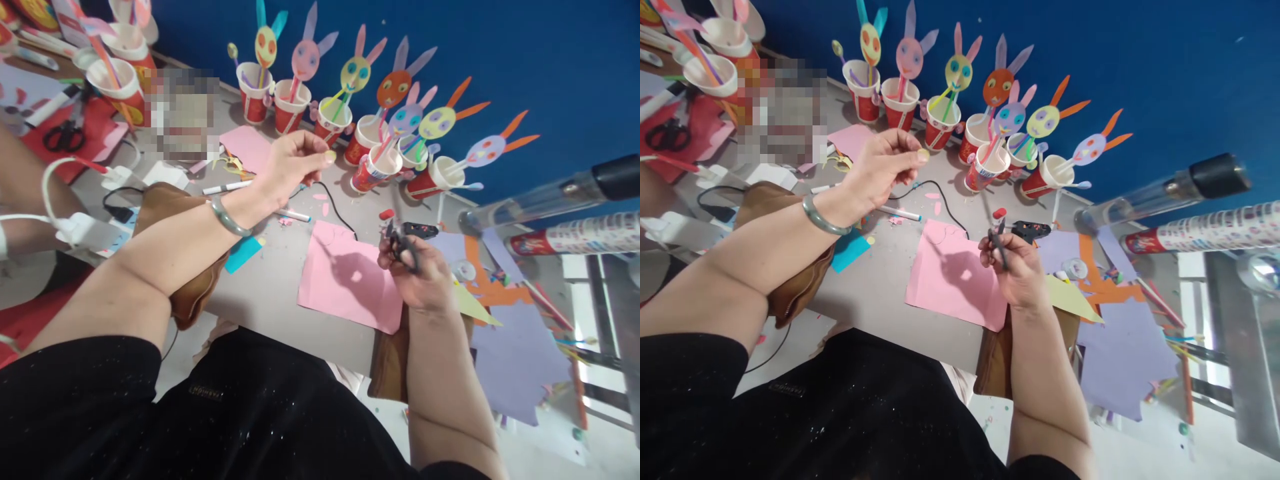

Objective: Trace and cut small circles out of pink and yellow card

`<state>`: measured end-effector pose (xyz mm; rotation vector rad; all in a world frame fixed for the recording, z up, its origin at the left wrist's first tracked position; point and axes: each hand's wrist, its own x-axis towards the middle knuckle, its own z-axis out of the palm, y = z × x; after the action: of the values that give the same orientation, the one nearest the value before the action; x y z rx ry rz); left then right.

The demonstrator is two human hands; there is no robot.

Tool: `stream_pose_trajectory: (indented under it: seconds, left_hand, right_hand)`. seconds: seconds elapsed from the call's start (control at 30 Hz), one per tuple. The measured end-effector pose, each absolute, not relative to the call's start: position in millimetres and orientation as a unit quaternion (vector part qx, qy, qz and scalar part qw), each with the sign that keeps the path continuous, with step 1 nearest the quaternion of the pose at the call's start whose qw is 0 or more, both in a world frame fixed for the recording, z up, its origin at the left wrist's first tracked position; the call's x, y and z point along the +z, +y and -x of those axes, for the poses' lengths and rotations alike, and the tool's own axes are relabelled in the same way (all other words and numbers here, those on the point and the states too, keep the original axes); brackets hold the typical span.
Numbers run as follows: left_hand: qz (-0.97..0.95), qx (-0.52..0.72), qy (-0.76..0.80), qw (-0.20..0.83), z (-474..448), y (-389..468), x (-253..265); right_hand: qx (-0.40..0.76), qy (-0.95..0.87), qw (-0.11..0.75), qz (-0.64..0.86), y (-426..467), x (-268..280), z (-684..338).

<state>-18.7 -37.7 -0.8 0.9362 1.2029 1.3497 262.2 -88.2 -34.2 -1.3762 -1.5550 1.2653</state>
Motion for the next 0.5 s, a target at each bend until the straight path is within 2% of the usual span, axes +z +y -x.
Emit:
stream_pose_trajectory:
  seconds: [0.07, 0.3, 0.5]
  left_hand:
    - [-0.396, 0.541, 0.481, 0.565, 10.0, -45.7, -6.6]
    - [-0.418, 0.45, 0.437, 0.658, -8.2, -69.5, -13.2]
    - [-0.439, 0.406, 0.412, 0.687, -12.5, -85.2, -7.3]
  right_hand:
    - [0.538, -0.556, 0.362, 0.519, -87.6, -34.6, -259.6]
    - [0.563, -0.555, 0.37, 0.488, -95.1, -39.6, -241.2]
    - [0.503, -0.57, 0.405, 0.509, -106.4, -45.6, -233.6]
